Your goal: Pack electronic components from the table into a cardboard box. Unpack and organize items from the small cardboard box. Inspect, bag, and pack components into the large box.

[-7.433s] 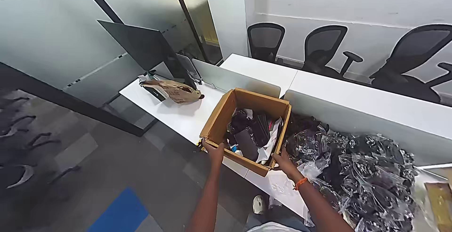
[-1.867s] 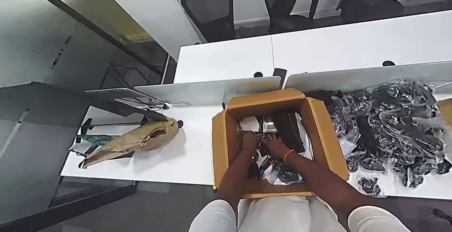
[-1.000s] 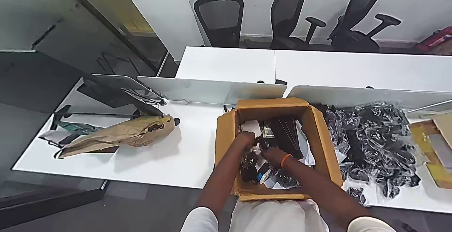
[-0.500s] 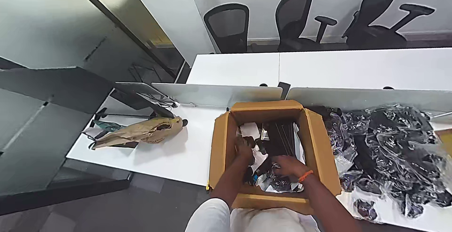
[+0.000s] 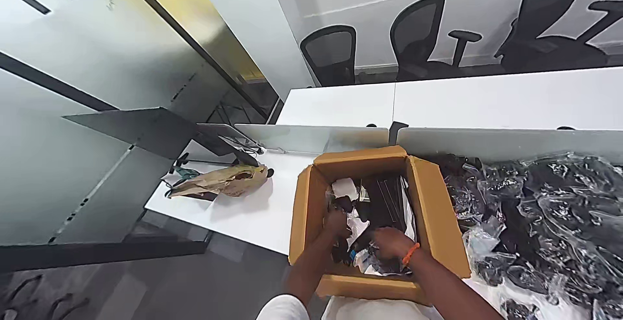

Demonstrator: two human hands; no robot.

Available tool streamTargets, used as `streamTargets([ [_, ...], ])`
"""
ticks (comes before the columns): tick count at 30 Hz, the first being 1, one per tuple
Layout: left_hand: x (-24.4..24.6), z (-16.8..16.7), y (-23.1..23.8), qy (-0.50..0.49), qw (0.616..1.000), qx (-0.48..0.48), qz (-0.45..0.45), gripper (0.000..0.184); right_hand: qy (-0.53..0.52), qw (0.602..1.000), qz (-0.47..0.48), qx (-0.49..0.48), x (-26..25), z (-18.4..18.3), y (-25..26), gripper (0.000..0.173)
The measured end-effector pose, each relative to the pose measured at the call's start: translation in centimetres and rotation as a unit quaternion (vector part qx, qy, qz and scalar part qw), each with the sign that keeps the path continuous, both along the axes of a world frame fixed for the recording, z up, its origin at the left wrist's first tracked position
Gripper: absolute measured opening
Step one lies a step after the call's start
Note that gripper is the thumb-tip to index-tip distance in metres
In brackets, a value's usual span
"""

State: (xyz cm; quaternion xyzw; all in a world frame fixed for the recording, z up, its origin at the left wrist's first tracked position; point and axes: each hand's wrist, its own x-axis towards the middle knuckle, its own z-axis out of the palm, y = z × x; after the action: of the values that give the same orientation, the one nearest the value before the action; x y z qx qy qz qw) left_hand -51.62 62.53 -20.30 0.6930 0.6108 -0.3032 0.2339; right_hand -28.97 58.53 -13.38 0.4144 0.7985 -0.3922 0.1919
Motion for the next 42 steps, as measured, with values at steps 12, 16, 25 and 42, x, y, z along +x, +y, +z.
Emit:
streamTargets([
  [12, -1.3, 12.9, -4.9, -0.764, 0.492, -0.076, 0.410, 0.039, 0.447, 0.804, -0.367, -0.139, 2.2, 5.1, -1.0, 0.082],
  [16, 5.9, 13.3, -6.3, -0.712, 0.570, -0.058, 0.406, 0.057, 0.570, 0.698, -0.368, -0.229, 4.2, 5.5, -3.8, 0.088],
  [25, 16.8, 16.4, -5.4, -0.740, 0.657, 0.106, 0.099, 0.052, 0.635, 0.458, -0.620, -0.059, 6.7, 7.8, -8.7, 0.067],
  [42, 24.0, 16.8, -3.8, -0.657, 0.657, -0.242, 0.279, 0.089, 0.580, 0.350, -0.715, 0.172, 14.0, 5.2, -6.5, 0.064],
])
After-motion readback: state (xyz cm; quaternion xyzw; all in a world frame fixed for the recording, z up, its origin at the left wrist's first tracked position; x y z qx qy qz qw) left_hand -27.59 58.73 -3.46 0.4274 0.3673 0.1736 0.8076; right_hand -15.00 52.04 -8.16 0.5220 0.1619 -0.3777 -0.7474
